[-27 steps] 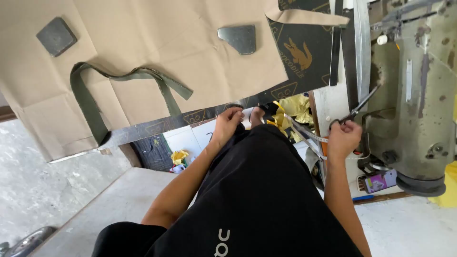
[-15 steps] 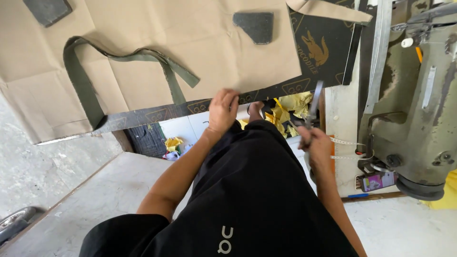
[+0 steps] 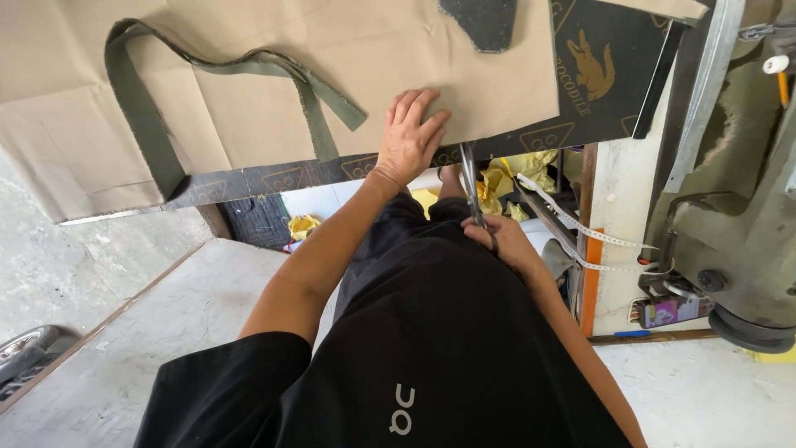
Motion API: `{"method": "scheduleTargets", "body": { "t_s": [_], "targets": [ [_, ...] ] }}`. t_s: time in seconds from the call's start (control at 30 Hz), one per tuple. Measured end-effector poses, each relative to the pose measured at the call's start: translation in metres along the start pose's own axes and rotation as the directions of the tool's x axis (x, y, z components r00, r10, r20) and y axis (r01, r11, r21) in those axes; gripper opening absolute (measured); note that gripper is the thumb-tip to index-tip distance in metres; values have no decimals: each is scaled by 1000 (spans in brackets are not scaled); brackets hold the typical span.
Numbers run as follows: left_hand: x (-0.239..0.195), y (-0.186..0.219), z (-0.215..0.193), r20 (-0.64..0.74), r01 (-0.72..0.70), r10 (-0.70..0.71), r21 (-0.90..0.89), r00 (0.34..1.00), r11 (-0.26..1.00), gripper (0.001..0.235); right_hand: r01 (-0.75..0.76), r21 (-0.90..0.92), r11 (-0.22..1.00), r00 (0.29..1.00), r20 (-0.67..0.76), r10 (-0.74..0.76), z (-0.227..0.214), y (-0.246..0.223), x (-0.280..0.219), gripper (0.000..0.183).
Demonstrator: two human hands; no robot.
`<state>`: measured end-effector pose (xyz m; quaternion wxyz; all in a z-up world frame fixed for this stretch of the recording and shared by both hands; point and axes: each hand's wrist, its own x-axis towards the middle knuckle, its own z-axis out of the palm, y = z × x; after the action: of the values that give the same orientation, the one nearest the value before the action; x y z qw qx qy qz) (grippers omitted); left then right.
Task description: Cutting fabric pieces for garments using a paper pattern, weights, and scissors on a cutting table.
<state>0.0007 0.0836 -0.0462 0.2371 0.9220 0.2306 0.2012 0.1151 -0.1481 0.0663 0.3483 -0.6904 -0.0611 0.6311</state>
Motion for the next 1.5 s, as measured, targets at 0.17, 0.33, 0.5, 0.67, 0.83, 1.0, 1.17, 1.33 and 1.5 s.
{"method": "scheduleTargets", "body": {
  "t_s": [0.17, 0.33, 0.5, 0.67, 0.83, 1.0, 1.17, 1.33, 1.5],
  "targets": [
    [-4, 8, -10, 54, 71, -68, -44, 996, 997, 27, 13, 51, 999, 999, -35, -12, 8, 16, 11, 33],
    [-6, 8, -4, 95, 102, -102, 8, 990, 995, 35, -15, -69, 998, 998, -55, 11, 9, 25, 20, 36],
    [-5, 14, -2, 120, 163, -162, 5, 979, 987, 39, 2, -142, 990, 1000, -25, -5, 5, 30, 23, 29],
    [-5, 14, -2, 136, 167, -166, 11, 977, 986, 39, 3, -43, 999, 1000, -22, -4, 10, 24, 20, 31],
    [-6, 13, 0, 131, 155, -157, 20, 979, 988, 37, 14, 1, 1000, 999, -39, -14, 9, 26, 20, 32],
    [-6, 13, 2, 127, 155, -160, 46, 979, 987, 38, 42, -57, 997, 997, -56, -45, 5, 35, 24, 33],
    [-5, 14, 2, 124, 153, -157, 44, 980, 987, 38, 55, -76, 996, 996, -68, -60, 4, 47, 32, 34],
    [-5, 14, 0, 123, 144, -150, 53, 981, 988, 38, 43, -61, 997, 996, -76, -48, 6, 41, 27, 34],
    [-6, 13, 2, 129, 148, -154, 55, 980, 988, 38, 40, -78, 996, 996, -74, -45, 3, 51, 33, 34]
  ]
}}
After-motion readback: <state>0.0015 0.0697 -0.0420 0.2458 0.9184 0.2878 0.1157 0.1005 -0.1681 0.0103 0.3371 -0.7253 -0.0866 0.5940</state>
